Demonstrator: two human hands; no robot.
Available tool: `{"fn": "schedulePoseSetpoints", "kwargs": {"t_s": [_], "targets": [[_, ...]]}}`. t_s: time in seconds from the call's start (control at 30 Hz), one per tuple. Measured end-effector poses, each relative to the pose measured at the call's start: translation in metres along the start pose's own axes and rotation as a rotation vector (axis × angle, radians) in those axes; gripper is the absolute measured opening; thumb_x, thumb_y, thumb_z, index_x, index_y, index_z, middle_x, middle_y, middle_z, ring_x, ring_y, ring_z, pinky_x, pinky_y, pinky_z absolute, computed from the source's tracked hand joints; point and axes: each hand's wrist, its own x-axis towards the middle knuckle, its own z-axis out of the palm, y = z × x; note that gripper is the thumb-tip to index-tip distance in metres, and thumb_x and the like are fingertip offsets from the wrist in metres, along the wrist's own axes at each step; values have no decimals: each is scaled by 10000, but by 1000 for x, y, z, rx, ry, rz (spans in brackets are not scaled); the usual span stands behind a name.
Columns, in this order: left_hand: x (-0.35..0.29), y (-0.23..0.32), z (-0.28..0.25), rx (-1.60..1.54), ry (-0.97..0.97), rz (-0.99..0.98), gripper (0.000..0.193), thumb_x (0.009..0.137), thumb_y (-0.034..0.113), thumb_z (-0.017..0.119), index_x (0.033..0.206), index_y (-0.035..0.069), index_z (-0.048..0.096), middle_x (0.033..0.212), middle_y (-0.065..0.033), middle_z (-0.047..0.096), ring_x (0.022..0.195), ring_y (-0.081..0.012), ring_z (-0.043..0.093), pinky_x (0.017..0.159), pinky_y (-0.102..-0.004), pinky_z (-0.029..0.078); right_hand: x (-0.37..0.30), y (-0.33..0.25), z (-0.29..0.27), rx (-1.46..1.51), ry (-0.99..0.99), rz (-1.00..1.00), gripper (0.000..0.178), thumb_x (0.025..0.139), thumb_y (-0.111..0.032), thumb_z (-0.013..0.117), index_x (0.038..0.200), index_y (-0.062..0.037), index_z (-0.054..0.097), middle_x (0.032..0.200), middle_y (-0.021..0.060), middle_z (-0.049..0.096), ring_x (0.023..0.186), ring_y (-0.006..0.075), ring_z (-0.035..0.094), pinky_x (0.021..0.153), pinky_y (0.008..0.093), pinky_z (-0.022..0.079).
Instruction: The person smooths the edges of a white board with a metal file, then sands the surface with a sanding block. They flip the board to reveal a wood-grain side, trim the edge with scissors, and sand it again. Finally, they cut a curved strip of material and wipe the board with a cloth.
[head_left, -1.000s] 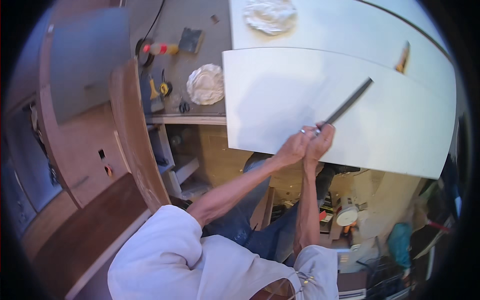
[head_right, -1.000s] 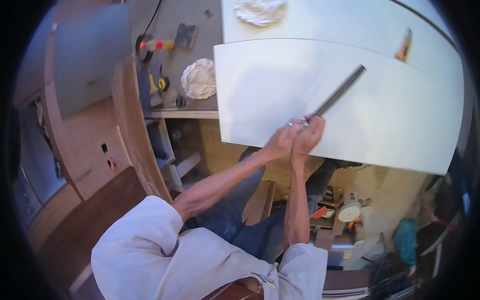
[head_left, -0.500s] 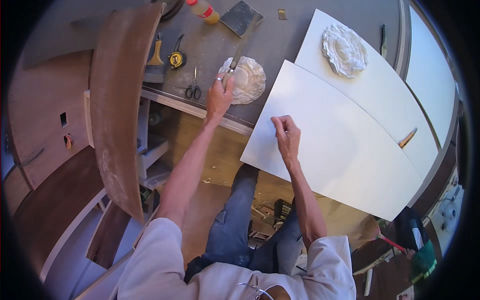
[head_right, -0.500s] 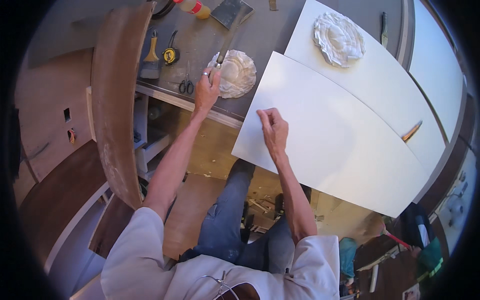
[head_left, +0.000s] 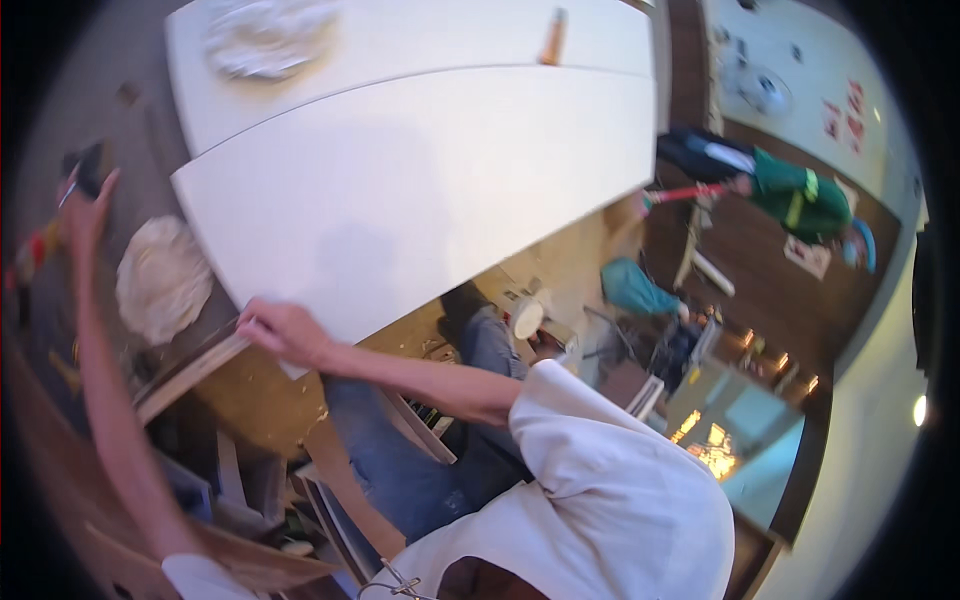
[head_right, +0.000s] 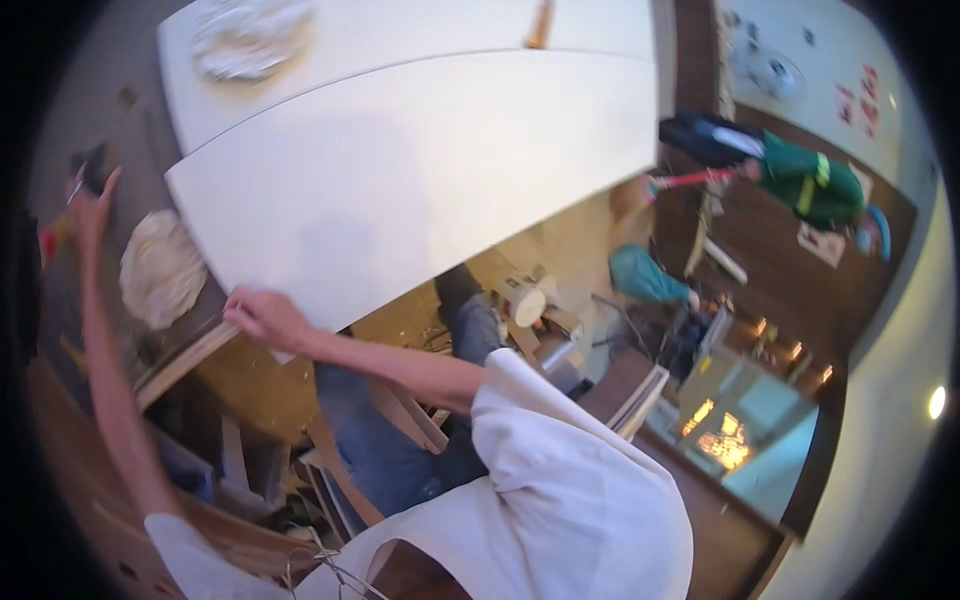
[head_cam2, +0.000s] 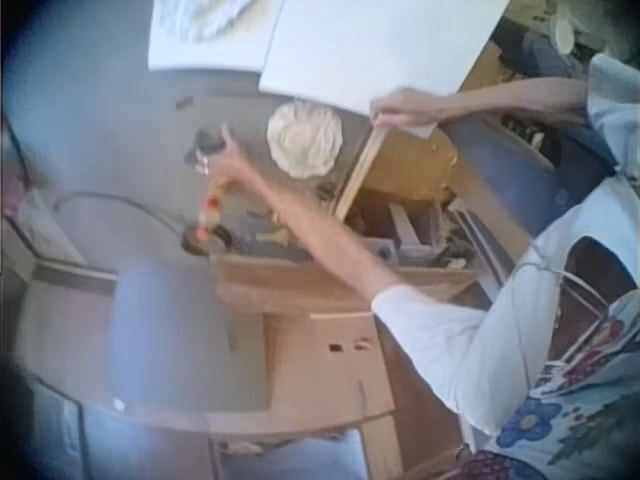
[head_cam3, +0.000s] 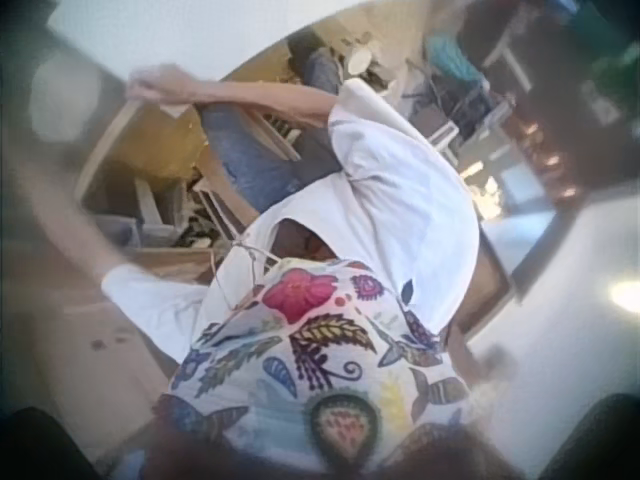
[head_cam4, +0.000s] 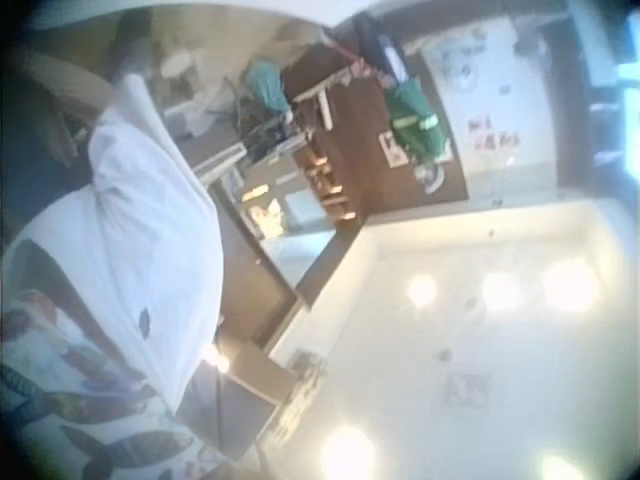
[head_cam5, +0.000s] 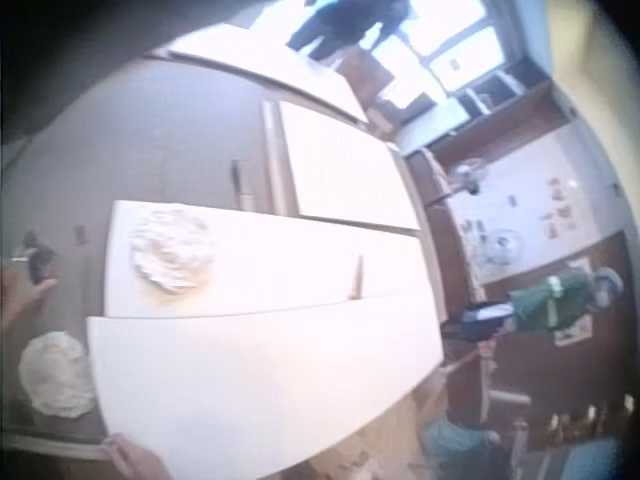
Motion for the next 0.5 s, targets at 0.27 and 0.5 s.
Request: {"fn": "schedulePoseSetpoints", "kwargs": {"t_s": [0.27, 0.5], "targets": [[28, 78, 22, 225, -155, -53, 987, 708, 682, 775, 1369, -13, 543, 1403, -239, 541, 1317, -374, 512, 1084, -446, 418, -28, 14, -38, 100, 176, 128, 170, 962, -232, 639, 1008, -71, 609, 649, 96, 576, 583, 269, 572, 576, 410, 446], [56, -31, 66, 26, -189, -50, 932, 716, 608, 811, 1333, -39, 550, 1336, -252, 596, 1241, -375, 578, 1065, -439, 433, -25, 33, -94, 84, 288, 151, 216, 962, -254, 642, 1058, -65, 598, 667, 82, 578, 624, 235, 593, 603, 379, 459]]}}
